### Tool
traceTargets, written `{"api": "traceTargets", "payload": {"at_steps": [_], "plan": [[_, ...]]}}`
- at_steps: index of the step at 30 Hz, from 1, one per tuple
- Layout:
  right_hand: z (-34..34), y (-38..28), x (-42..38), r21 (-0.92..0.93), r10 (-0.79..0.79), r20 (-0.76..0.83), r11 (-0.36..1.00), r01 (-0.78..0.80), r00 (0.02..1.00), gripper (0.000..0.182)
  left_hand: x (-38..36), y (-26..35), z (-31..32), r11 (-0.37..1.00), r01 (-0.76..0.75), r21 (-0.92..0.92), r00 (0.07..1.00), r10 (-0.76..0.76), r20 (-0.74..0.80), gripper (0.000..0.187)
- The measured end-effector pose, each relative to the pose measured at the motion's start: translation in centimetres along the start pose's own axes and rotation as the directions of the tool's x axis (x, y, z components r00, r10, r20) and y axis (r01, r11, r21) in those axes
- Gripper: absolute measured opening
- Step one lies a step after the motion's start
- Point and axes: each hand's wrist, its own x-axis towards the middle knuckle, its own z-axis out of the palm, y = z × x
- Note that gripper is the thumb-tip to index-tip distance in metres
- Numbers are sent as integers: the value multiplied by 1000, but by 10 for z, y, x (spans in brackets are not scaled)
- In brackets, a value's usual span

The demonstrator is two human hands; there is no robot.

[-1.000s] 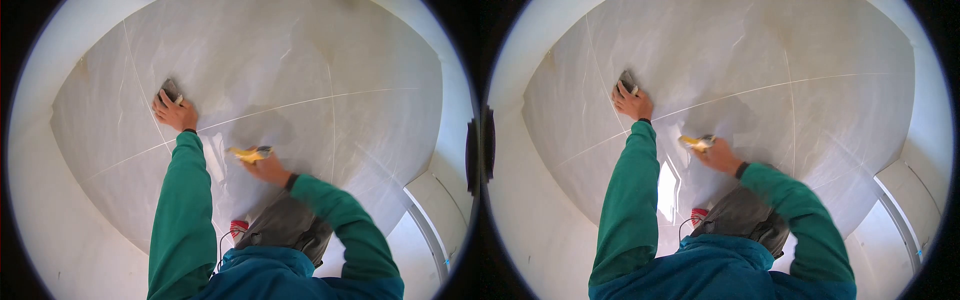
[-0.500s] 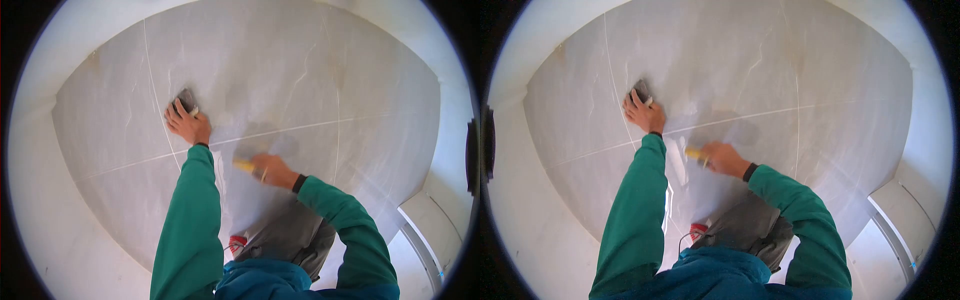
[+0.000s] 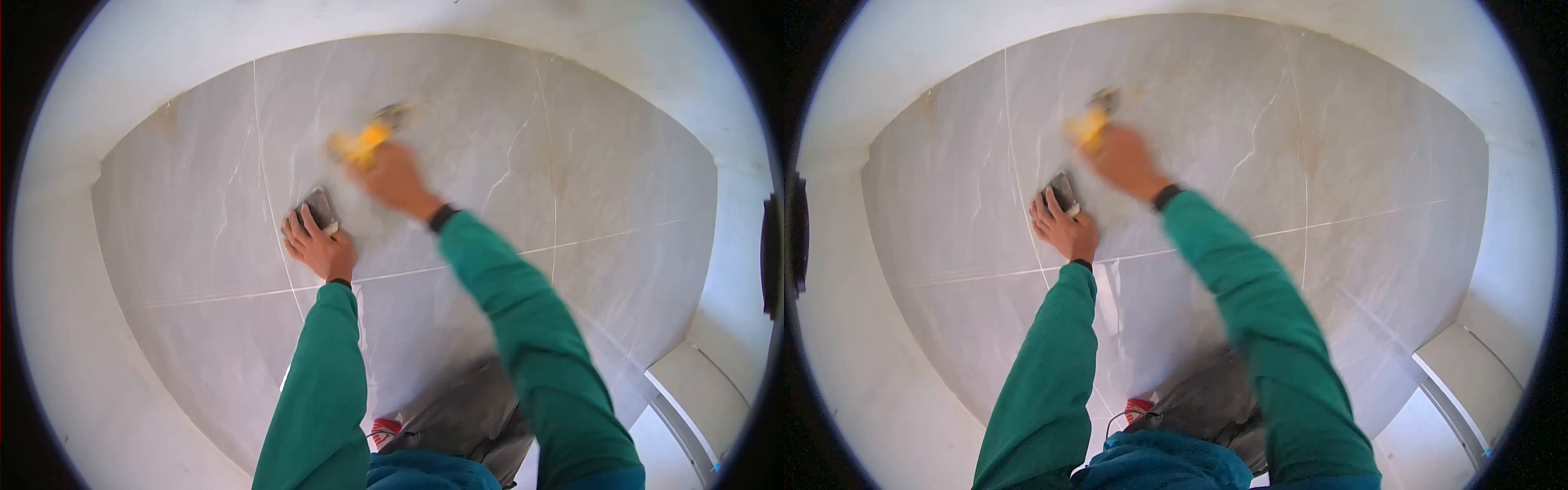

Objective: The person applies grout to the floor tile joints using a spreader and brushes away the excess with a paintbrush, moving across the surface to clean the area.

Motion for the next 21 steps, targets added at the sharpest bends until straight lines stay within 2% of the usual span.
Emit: {"api": "traceTargets", "payload": {"at_steps": [1,2,4,5,6,7,8,9,10,12,13,14,15,16,17,18,20,21], "plan": [[12,-22,0,82,-53,154,996,40,987,33,-1,2,1,1000,-7,-5,1000,7,-7,60],[14,-10,6,79,-56,146,996,44,988,33,-2,1,2,1000,-10,3,1000,10,-6,61],[21,35,23,31,14,16,999,-14,1000,30,2,-3,3,1000,-4,26,1000,4,-7,61],[-8,71,36,-242,-53,-37,969,43,998,29,3,-2,2,1000,8,21,1000,-8,21,62],[-41,98,52,-261,74,-162,958,-115,984,30,3,-2,0,1000,20,17,999,-21,50,63],[-78,122,65,-294,124,-327,929,-226,937,32,3,-4,0,1000,11,12,998,-12,68,66],[-108,133,74,-475,73,-442,827,-302,894,33,5,-5,1,1000,15,18,998,-16,59,66],[-130,130,80,-516,57,-469,792,-326,881,34,4,-5,0,1000,19,14,997,-20,74,67],[-124,121,85,-512,55,-468,797,-321,882,34,3,-5,-2,1000,22,11,996,-23,88,68],[-100,91,96,-371,38,-487,895,-247,872,33,4,-5,-5,1000,29,8,996,-29,83,68],[-65,63,98,-250,90,-410,946,-207,908,31,5,-5,-7,999,29,15,994,-31,104,66],[-16,53,107,-562,-393,-443,822,92,806,22,6,-5,-8,1000,25,19,992,-27,125,63],[17,3,112,-40,-46,-439,999,32,897,18,6,-4,-7,999,35,14,990,-37,135,64],[48,-28,117,163,91,-237,985,-53,967,18,6,-6,-6,1000,17,6,991,-18,132,64],[68,-58,126,400,205,-164,908,-124,965,26,6,-8,-4,1000,24,-4,993,-23,114,65],[82,-82,132,619,229,-252,785,-25,940,27,4,-9,-1,999,35,-20,995,-32,99,67],[131,-79,157,455,189,-489,888,64,852,24,4,-11,2,999,29,-36,994,-25,103,63],[131,-66,164,448,187,-492,892,63,850,24,4,-13,2,1000,24,-3,995,-24,101,62]]}}
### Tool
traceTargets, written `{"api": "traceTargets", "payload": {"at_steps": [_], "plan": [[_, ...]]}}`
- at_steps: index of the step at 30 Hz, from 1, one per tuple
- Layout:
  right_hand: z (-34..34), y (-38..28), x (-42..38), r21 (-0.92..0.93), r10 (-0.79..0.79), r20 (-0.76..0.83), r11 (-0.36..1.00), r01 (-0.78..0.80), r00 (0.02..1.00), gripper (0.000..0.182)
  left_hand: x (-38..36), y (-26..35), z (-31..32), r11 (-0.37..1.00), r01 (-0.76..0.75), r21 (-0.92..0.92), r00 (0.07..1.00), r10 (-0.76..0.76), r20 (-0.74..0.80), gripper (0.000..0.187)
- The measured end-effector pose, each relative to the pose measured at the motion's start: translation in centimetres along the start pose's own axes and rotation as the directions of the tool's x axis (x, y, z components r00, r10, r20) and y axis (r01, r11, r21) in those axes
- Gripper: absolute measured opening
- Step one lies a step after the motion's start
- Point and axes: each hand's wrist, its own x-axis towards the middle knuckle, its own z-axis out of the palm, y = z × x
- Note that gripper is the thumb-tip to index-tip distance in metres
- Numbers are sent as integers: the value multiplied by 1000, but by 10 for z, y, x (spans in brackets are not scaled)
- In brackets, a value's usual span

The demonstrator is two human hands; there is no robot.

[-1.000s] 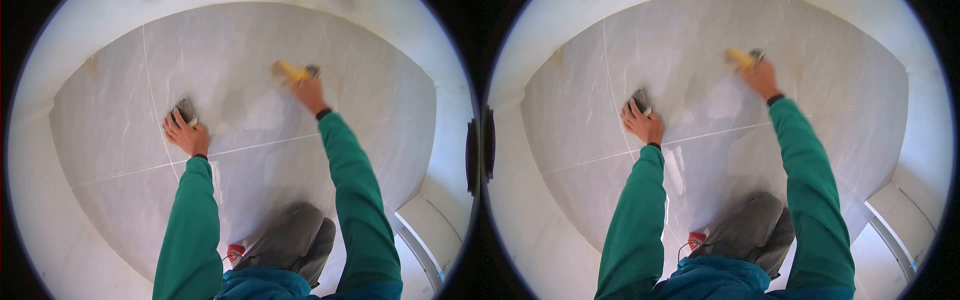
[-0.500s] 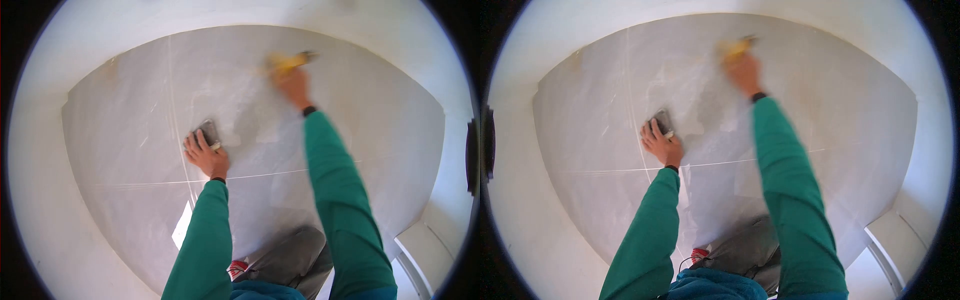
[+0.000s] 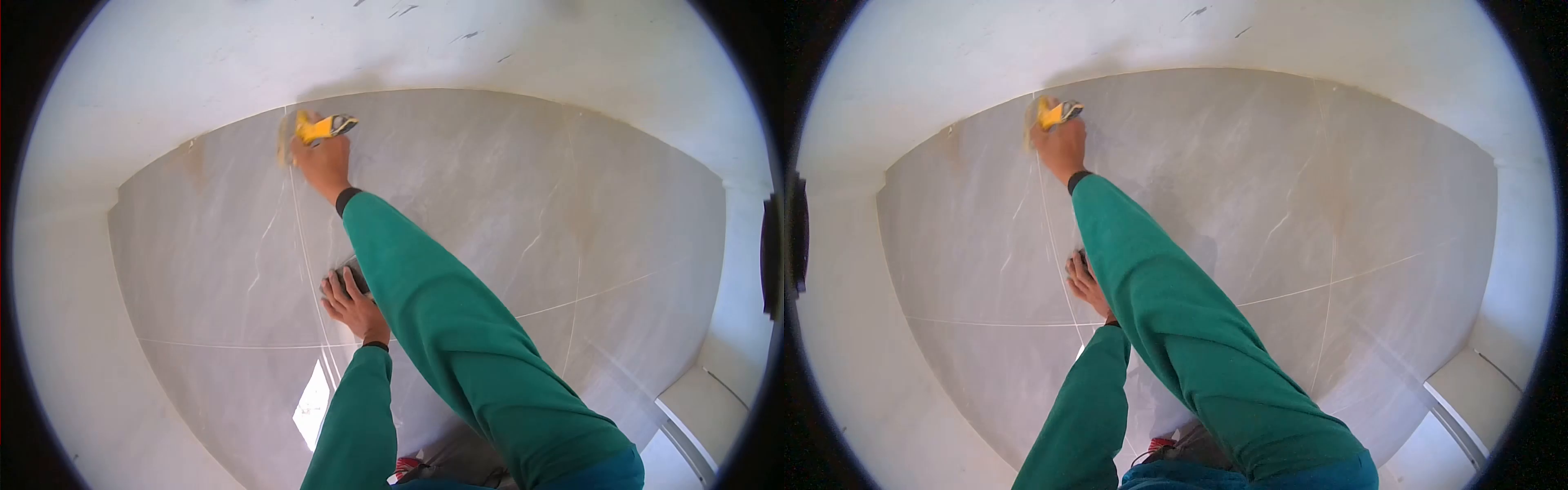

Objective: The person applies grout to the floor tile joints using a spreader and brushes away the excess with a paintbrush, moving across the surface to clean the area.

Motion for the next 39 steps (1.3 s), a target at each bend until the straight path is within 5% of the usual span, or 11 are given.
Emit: {"api": "traceTargets", "payload": {"at_steps": [3,7,8,12,17,19,23,25,28,32,39], "plan": [[-51,38,37,-7,261,-51,965,-261,964,24,-1,1,-3,1000,9,6,1000,-9,27,60],[-242,113,104,-913,-402,170,279,298,900,32,4,3,-8,1000,1,29,999,-2,51,61],[-288,129,127,-616,-167,-152,787,39,974,32,3,3,-10,999,-7,41,997,4,76,62],[-339,76,143,-702,-200,-457,679,-213,866,29,2,4,-7,999,-36,29,998,35,46,64],[-157,40,21,-644,-60,241,737,206,969,17,1,4,-5,998,-35,46,999,35,6,59],[-77,0,-47,-11,222,315,973,-230,923,29,-1,1,-2,999,-41,30,999,41,-8,59],[-82,-5,-67,-206,307,577,951,-229,757,32,1,1,2,1000,-31,0,998,31,-53,60],[-158,61,-34,-296,-240,584,827,479,776,12,1,3,-1,1000,-25,11,999,25,-27,57],[-321,94,63,-716,139,223,695,65,965,17,-1,-9,7,1000,-19,2,1000,19,-25,65],[-369,67,112,-934,-185,-40,355,29,982,45,2,-9,-8,998,55,5,993,-55,104,72],[-101,-39,-67,-305,58,429,948,85,902,35,3,-14,-5,987,161,26,979,-163,121,68]]}}
